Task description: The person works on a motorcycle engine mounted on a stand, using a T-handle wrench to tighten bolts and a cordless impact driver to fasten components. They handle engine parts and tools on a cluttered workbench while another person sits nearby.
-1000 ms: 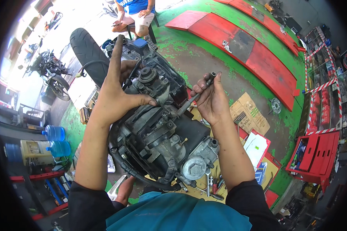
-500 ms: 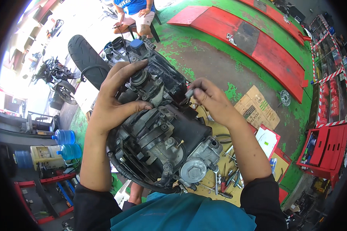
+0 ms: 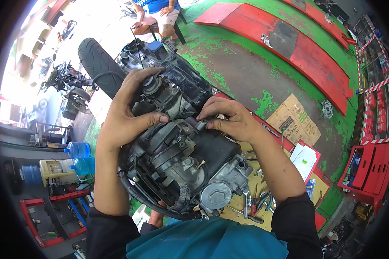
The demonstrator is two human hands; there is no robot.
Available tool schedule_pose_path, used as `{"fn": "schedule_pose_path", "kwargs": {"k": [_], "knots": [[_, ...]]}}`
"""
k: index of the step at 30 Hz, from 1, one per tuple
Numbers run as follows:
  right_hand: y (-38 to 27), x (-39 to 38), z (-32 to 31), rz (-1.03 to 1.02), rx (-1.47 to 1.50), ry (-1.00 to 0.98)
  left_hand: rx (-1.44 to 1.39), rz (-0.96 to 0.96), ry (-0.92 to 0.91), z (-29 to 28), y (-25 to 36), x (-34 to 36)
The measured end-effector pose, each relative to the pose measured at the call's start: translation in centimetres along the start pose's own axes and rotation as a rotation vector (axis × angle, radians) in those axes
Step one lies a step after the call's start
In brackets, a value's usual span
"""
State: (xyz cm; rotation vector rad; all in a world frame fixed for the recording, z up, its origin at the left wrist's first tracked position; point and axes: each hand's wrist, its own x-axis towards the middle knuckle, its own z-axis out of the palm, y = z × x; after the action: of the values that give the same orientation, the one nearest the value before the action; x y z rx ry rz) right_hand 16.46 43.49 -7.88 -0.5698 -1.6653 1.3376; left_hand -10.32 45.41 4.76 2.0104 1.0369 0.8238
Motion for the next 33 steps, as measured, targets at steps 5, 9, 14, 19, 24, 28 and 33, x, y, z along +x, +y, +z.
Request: {"fn": "schedule_pose_path", "kwargs": {"k": [5,9,14,19,24,28,33], "knots": [[-1.6,0.1,-0.5,0.069,-0.097,-0.072,0.010,0.012,0.002,-0.1,-0.1,0.0],[-1.3,-0.8,0.1,0.163,-0.161,-0.002,0.021,0.022,-0.001,0.0,-0.2,0.1],[-1.8,-2.3,-0.4,0.440,-0.077,-0.044,0.024,0.009,0.007,0.0,-0.1,0.0],[0.4,-4.0,0.2,0.445,-0.081,-0.054,0.033,0.030,0.001,-0.1,-0.1,0.1],[2.1,-4.3,-0.3,0.348,-0.257,-0.039,0.057,0.006,-0.048,-0.5,0.4,0.1],[1.1,-4.2,-0.2,0.303,-0.273,0.002,0.071,0.019,-0.038,-0.5,0.4,0.1],[0.3,-4.5,-1.1,0.402,-0.233,-0.075,0.077,0.014,-0.051,-0.8,0.6,0.1]]}}
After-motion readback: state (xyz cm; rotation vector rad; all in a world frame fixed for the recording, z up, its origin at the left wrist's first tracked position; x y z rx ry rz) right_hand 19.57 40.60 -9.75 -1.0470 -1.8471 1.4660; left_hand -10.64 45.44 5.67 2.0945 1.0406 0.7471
